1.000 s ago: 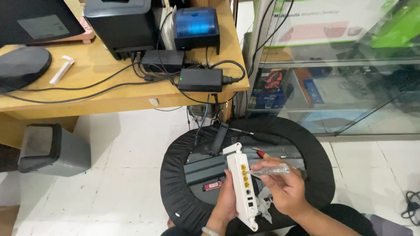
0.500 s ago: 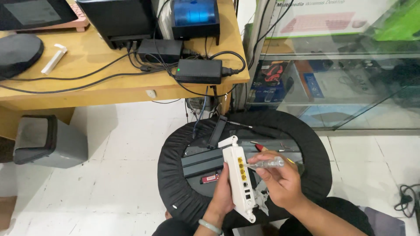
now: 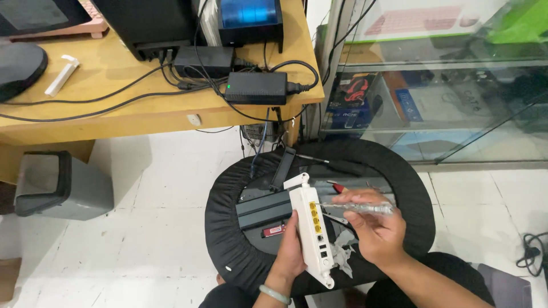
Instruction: Disassembling a network router using scissors and a screwdriver to remove the outer casing
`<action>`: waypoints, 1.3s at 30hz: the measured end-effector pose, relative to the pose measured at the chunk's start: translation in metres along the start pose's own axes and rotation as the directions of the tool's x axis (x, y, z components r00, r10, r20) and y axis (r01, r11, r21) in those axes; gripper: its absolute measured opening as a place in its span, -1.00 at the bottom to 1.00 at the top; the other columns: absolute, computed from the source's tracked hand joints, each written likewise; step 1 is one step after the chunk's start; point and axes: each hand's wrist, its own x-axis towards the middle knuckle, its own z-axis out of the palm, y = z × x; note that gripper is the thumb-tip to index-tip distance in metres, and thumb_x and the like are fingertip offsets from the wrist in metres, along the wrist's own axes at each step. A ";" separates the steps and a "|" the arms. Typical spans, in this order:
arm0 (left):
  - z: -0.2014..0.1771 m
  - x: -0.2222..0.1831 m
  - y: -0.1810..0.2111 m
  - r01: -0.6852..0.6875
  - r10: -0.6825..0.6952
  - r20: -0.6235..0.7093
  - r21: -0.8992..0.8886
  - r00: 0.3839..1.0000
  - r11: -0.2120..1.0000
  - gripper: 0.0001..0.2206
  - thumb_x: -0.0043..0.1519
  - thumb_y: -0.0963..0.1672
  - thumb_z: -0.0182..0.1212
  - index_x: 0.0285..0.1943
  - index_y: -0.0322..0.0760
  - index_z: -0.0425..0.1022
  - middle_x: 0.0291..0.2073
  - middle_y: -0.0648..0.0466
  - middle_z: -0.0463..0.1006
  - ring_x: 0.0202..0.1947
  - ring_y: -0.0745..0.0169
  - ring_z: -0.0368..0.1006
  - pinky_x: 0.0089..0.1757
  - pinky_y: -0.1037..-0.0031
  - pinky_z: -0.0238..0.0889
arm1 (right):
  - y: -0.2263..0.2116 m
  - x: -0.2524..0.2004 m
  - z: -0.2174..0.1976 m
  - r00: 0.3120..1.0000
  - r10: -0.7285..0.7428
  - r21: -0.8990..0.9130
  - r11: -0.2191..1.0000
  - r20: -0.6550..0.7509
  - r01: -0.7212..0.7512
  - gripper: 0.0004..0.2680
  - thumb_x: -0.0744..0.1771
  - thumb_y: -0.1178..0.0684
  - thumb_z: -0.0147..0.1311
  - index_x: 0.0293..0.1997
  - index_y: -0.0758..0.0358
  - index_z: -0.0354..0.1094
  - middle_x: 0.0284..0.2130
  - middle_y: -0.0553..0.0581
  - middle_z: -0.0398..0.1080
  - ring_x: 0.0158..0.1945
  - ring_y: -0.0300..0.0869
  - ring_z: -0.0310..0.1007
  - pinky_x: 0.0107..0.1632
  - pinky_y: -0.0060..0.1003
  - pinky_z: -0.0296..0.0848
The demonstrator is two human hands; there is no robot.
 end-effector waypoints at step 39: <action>0.011 -0.027 0.053 -0.326 0.292 -0.156 -0.289 0.944 0.900 -0.35 0.23 0.12 -0.15 0.49 -0.18 0.23 0.33 -0.05 0.38 0.26 0.00 0.31 0.25 0.14 0.15 | -0.018 0.005 0.001 0.994 -0.052 -0.035 0.998 0.098 0.056 -0.84 0.37 0.20 0.09 0.05 0.26 0.29 -0.14 0.30 0.50 -0.02 0.09 0.63 0.11 -0.03 0.69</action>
